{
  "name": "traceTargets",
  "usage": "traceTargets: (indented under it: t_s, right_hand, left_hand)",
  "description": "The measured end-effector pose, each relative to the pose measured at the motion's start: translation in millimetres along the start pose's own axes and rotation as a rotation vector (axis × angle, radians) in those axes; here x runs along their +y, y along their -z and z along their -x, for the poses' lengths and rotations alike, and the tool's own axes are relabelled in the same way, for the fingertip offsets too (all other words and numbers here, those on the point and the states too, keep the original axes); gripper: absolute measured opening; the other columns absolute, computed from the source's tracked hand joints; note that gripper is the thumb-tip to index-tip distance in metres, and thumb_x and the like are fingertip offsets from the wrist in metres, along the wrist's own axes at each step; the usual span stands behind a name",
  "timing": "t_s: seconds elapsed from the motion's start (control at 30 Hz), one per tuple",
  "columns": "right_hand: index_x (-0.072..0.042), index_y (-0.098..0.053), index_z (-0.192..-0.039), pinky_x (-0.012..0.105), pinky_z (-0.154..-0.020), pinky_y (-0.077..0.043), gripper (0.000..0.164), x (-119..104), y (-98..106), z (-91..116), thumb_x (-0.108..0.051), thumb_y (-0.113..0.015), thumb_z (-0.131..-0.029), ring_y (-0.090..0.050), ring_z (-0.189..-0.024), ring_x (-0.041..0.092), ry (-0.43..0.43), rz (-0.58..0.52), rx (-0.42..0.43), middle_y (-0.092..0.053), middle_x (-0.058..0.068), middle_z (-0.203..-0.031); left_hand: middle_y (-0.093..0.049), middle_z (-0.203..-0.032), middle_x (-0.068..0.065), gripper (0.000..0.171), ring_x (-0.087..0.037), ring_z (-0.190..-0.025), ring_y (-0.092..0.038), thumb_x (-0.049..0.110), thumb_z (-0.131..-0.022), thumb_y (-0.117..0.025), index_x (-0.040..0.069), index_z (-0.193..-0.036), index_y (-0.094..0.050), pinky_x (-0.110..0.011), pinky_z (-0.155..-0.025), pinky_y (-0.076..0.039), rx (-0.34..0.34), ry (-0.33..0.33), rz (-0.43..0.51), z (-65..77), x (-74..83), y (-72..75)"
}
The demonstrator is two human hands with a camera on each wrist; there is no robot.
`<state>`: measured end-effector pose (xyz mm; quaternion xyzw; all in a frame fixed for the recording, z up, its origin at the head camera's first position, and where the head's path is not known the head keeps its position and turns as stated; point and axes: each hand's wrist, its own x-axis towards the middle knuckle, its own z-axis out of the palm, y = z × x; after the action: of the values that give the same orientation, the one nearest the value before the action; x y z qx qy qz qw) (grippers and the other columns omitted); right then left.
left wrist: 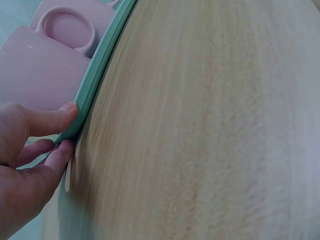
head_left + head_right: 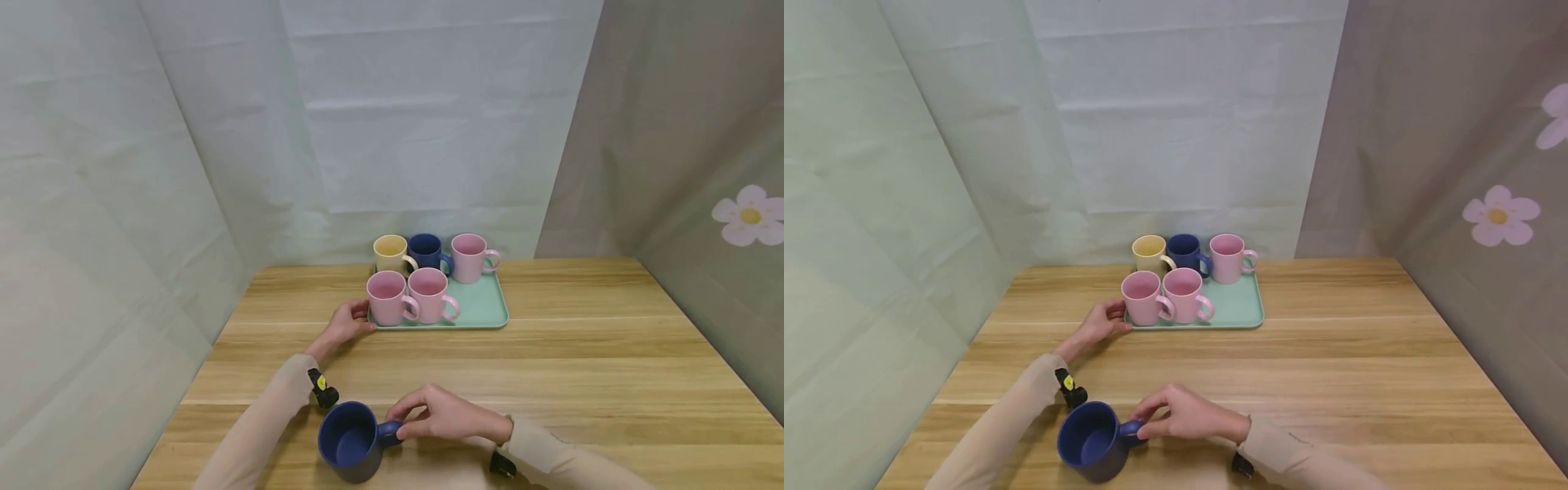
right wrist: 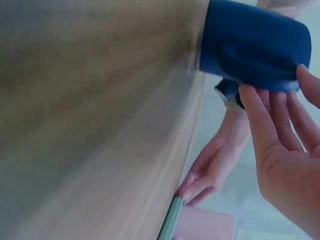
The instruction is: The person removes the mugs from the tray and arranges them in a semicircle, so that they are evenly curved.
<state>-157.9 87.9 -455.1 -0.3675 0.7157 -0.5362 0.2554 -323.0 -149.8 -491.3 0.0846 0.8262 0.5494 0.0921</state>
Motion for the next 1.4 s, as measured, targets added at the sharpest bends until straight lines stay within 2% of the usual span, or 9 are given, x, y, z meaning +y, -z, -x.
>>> traceTargets:
  t_s: [0.17, 0.33, 0.4, 0.6, 0.9, 1.0, 1.07, 1.23, 1.4]
  right_hand:
    - [-0.001, -0.068, -0.114, 0.016, -0.085, -0.055, 0.026, 1.3, 16.1, 0.2, -0.018, -0.061, -0.095, -0.065, -0.097, 0.002, -0.016, 0.026, 0.032, -0.070, 0.018, -0.111]
    - [0.005, -0.065, -0.115, 0.021, -0.085, -0.058, 0.029, -1.0, 31.7, 1.6, -0.016, -0.058, -0.097, -0.067, -0.098, 0.034, 0.018, 0.017, 0.094, -0.067, 0.026, -0.112]
    - [0.005, -0.064, -0.117, 0.027, -0.084, -0.060, 0.028, -2.5, 37.4, 2.4, -0.013, -0.056, -0.097, -0.066, -0.098, 0.040, 0.034, 0.007, 0.118, -0.066, 0.029, -0.112]
    - [0.006, -0.062, -0.119, 0.042, -0.082, -0.061, 0.028, -6.8, 57.1, 3.1, -0.010, -0.053, -0.098, -0.068, -0.095, 0.018, 0.052, 0.027, 0.258, -0.066, 0.027, -0.112]
    - [0.009, -0.061, -0.117, 0.035, -0.079, -0.062, 0.025, -6.7, 75.7, 3.1, -0.004, -0.052, -0.098, -0.065, -0.087, 0.005, 0.101, 0.021, 0.482, -0.065, 0.026, -0.106]
    - [0.010, -0.061, -0.116, 0.033, -0.078, -0.062, 0.024, -2.2, 79.3, 2.7, -0.002, -0.051, -0.097, -0.065, -0.086, 0.006, 0.093, 0.030, 0.518, -0.065, 0.027, -0.107]
    - [0.011, -0.061, -0.116, 0.031, -0.077, -0.062, 0.024, 0.8, 82.2, 2.1, 0.000, -0.052, -0.097, -0.065, -0.085, 0.007, 0.084, 0.044, 0.544, -0.065, 0.028, -0.109]
    - [0.011, -0.063, -0.111, 0.029, -0.075, -0.062, 0.022, 6.0, 90.7, 0.9, 0.004, -0.052, -0.094, -0.066, -0.085, 0.015, 0.051, 0.087, 0.650, -0.063, 0.032, -0.109]
    - [0.009, -0.067, -0.104, 0.025, -0.072, -0.060, 0.018, 9.8, 97.3, -1.3, 0.005, -0.055, -0.091, -0.066, -0.089, 0.026, 0.007, 0.159, 0.778, -0.067, 0.027, -0.102]
  left_hand:
    - [-0.049, -0.138, -0.031, 0.063, -0.040, -0.124, -0.054, -0.009, -0.080, -0.069, -0.011, -0.137, -0.042, -0.042, -0.105, -0.049, -0.005, 0.026, 0.009, 0.1, 0.2, 1.2]
    - [-0.049, -0.139, -0.029, 0.064, -0.039, -0.124, -0.053, -0.008, -0.080, -0.070, -0.008, -0.138, -0.043, -0.043, -0.105, -0.049, -0.006, 0.050, 0.014, 0.4, 1.0, 1.5]
    - [-0.049, -0.139, -0.029, 0.063, -0.039, -0.125, -0.053, -0.008, -0.081, -0.070, -0.009, -0.138, -0.043, -0.043, -0.105, -0.048, -0.006, 0.052, 0.017, 0.6, 0.9, 1.1]
    - [-0.049, -0.139, -0.030, 0.064, -0.040, -0.125, -0.053, -0.009, -0.080, -0.070, -0.011, -0.138, -0.042, -0.044, -0.105, -0.048, -0.010, 0.043, 0.016, 0.0, 0.4, 0.5]
    - [-0.046, -0.140, -0.034, 0.063, -0.044, -0.126, -0.050, -0.011, -0.081, -0.067, -0.014, -0.138, -0.039, -0.046, -0.107, -0.046, -0.034, 0.034, 0.029, 5.5, 10.9, 2.0]
    - [-0.046, -0.139, -0.033, 0.063, -0.043, -0.126, -0.051, -0.010, -0.082, -0.067, -0.013, -0.138, -0.040, -0.046, -0.107, -0.047, -0.031, 0.031, 0.025, 4.4, 8.4, 1.5]
    - [-0.048, -0.138, -0.033, 0.063, -0.042, -0.125, -0.052, -0.010, -0.081, -0.068, -0.013, -0.137, -0.041, -0.044, -0.106, -0.048, -0.017, 0.024, 0.021, -0.5, -0.8, 0.4]
    - [-0.049, -0.138, -0.032, 0.062, -0.042, -0.124, -0.053, -0.011, -0.080, -0.068, -0.013, -0.137, -0.042, -0.043, -0.105, -0.049, -0.009, 0.031, 0.022, -0.1, -0.7, 0.0]
    - [-0.049, -0.139, -0.030, 0.063, -0.041, -0.125, -0.053, -0.011, -0.080, -0.068, -0.011, -0.138, -0.042, -0.044, -0.106, -0.048, -0.006, 0.043, 0.030, 0.4, 1.0, -0.8]
